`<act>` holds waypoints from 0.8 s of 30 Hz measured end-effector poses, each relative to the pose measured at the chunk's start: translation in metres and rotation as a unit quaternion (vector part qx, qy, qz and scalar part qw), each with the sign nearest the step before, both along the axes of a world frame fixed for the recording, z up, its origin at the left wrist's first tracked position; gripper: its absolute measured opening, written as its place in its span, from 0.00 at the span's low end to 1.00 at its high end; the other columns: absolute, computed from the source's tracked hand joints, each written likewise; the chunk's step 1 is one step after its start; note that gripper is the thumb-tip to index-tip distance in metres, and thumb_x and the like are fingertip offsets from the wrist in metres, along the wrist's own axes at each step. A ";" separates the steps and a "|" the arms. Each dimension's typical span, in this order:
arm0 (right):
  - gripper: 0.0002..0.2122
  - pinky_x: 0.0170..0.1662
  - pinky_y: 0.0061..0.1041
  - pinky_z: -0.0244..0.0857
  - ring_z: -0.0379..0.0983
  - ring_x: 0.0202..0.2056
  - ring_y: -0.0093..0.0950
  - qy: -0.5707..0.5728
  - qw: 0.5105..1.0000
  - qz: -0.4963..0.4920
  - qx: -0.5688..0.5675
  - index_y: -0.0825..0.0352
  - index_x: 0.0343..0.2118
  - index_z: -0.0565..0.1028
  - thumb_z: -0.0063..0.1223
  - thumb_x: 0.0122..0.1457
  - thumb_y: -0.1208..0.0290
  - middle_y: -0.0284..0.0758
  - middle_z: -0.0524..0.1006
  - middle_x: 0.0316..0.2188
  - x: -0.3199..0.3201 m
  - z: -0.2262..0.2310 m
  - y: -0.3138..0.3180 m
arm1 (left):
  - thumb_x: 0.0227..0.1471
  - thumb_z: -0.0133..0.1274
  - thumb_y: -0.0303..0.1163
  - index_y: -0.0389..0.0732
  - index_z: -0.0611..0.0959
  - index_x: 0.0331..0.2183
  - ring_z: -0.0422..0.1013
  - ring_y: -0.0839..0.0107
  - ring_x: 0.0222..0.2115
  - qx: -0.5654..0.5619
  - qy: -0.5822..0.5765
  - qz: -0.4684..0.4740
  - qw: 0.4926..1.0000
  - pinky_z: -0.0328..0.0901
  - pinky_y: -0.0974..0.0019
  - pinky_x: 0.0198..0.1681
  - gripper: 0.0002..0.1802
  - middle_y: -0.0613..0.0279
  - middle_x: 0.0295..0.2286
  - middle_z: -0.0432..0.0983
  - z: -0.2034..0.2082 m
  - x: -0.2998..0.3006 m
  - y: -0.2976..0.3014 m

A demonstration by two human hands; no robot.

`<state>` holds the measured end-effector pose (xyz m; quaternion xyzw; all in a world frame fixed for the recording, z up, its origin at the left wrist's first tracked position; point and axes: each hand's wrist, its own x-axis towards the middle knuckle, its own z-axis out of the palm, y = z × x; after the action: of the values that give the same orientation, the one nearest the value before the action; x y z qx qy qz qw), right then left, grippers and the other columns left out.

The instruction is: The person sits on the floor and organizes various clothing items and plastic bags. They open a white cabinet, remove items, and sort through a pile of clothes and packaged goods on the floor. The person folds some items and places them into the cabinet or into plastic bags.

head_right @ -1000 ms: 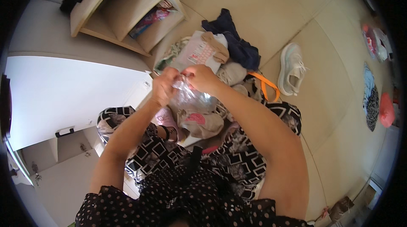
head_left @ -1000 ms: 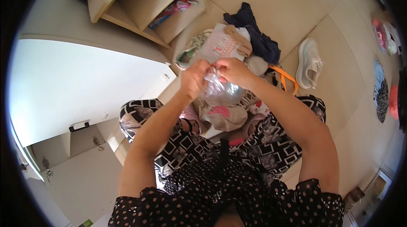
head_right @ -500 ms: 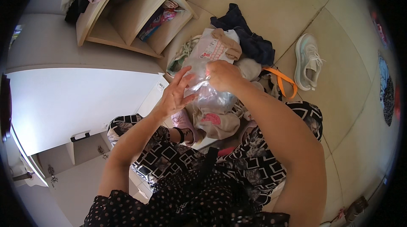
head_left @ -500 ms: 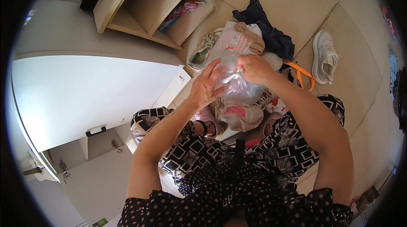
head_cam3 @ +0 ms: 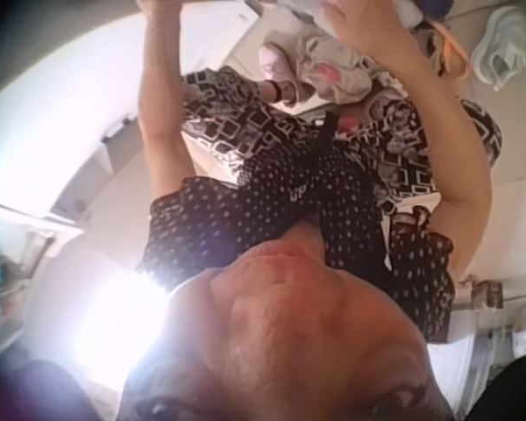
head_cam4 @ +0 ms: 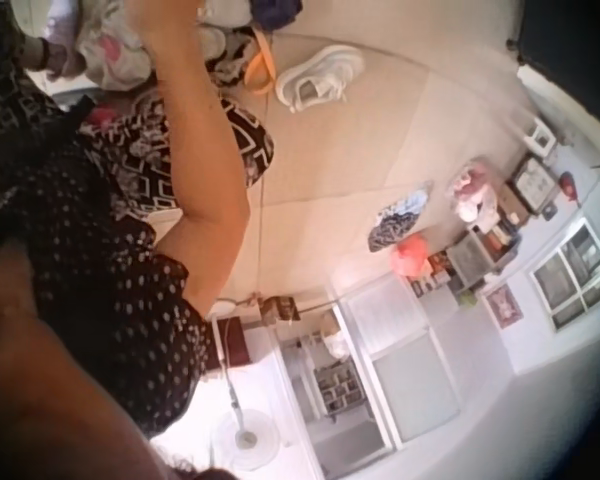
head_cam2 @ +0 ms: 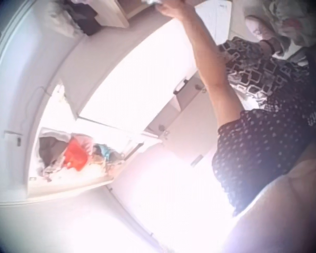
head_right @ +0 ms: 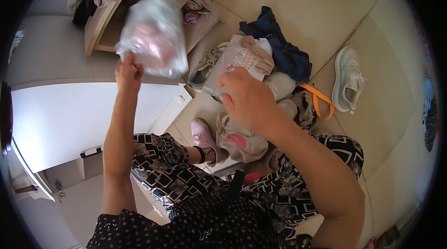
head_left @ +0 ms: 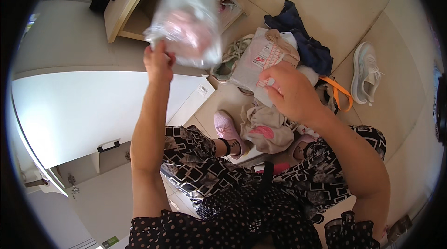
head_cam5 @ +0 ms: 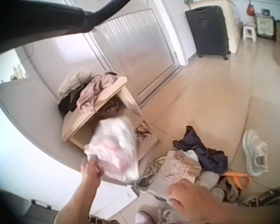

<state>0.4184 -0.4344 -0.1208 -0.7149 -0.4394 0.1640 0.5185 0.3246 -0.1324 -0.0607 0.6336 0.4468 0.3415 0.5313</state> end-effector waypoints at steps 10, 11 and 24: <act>0.08 0.32 0.32 0.64 0.69 0.32 0.38 0.012 0.999 0.048 -0.015 0.65 0.32 0.69 0.50 0.47 0.75 0.38 0.69 0.32 -0.008 0.018 -0.002 | 0.43 0.55 0.35 0.48 0.62 0.53 0.45 0.43 0.53 0.603 0.127 -0.008 0.787 0.47 0.46 0.54 0.35 0.41 0.54 0.40 -0.048 0.075 0.032; 0.08 0.32 0.32 0.64 0.69 0.32 0.38 0.015 0.998 0.051 -0.019 0.65 0.32 0.69 0.50 0.47 0.75 0.38 0.69 0.32 -0.007 0.018 -0.002 | 0.44 0.54 0.37 0.50 0.62 0.53 0.44 0.45 0.54 0.645 0.189 -0.025 0.740 0.47 0.44 0.53 0.33 0.44 0.54 0.41 -0.048 0.082 0.036; 0.07 0.29 0.32 0.65 0.69 0.29 0.35 0.024 0.996 0.081 -0.039 0.66 0.32 0.69 0.47 0.48 0.74 0.38 0.68 0.29 -0.004 0.019 -0.002 | 0.52 0.35 0.50 0.41 0.64 0.51 0.51 0.55 0.53 0.575 0.556 -0.019 0.599 0.41 0.51 0.56 0.30 0.50 0.52 0.56 -0.060 0.087 0.194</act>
<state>0.4141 -0.4367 -0.1017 -0.6927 -0.4766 0.2390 0.4857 0.4118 0.0621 -0.1203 0.8837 0.3552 0.0991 -0.2883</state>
